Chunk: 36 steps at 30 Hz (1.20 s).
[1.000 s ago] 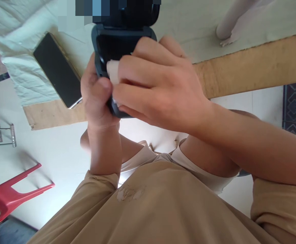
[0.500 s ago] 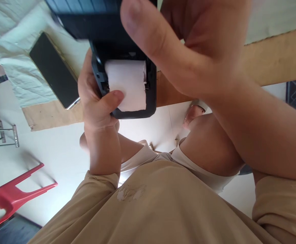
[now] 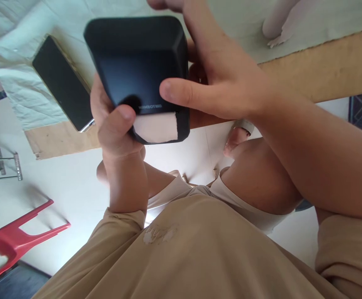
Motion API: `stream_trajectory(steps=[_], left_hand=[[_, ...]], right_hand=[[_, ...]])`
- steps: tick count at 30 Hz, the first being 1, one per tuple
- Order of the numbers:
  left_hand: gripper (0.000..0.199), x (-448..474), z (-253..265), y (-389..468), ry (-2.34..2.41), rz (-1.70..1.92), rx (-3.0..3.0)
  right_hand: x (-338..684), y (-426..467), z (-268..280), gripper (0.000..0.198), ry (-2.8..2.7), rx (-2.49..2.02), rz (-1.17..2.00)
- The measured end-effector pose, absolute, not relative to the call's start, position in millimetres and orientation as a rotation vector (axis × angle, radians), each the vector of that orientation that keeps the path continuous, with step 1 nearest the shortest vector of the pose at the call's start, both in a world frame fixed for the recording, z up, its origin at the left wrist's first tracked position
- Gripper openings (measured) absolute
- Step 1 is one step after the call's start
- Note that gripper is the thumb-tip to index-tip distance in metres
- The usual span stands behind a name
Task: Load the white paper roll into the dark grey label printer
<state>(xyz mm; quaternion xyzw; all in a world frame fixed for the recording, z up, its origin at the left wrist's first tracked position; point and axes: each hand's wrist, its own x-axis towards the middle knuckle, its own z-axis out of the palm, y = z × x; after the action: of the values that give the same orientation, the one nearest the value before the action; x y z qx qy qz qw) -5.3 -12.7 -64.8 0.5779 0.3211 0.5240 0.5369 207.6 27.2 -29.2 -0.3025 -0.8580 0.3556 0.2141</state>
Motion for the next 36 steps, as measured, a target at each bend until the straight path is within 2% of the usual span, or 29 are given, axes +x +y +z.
stream_trajectory(steps=[4, 19, 25, 31, 34, 36], left_hand=[[0.05, -5.8, -68.1, -15.2, 0.772, 1.238, 1.335], [0.039, -1.3, -67.2, -12.4, 0.799, 1.27, 1.246], [0.044, -8.6, -69.3, -6.9, 0.674, 1.198, 1.29], [0.047, -12.1, -71.0, -7.0, 0.661, 1.189, 1.283], [0.047, -4.9, -69.7, -10.2, 0.813, 1.26, 1.258], [0.057, 3.4, -66.3, -13.5, 1.006, 1.322, 1.198]], right_hand=[[204.1, 28.7, -26.1, 0.091, -2.433, -0.972, 0.991], [205.2, 29.5, -36.1, 0.094, -2.393, -0.906, 0.875], [205.9, 30.6, -24.2, 0.087, -2.432, -1.118, 0.853], [202.4, 30.2, -21.4, 0.087, -2.443, -1.15, 0.845], [201.7, 31.4, -23.1, 0.084, -2.447, -1.096, 0.891], [201.7, 32.9, -24.7, 0.085, -2.43, -1.065, 0.948]])
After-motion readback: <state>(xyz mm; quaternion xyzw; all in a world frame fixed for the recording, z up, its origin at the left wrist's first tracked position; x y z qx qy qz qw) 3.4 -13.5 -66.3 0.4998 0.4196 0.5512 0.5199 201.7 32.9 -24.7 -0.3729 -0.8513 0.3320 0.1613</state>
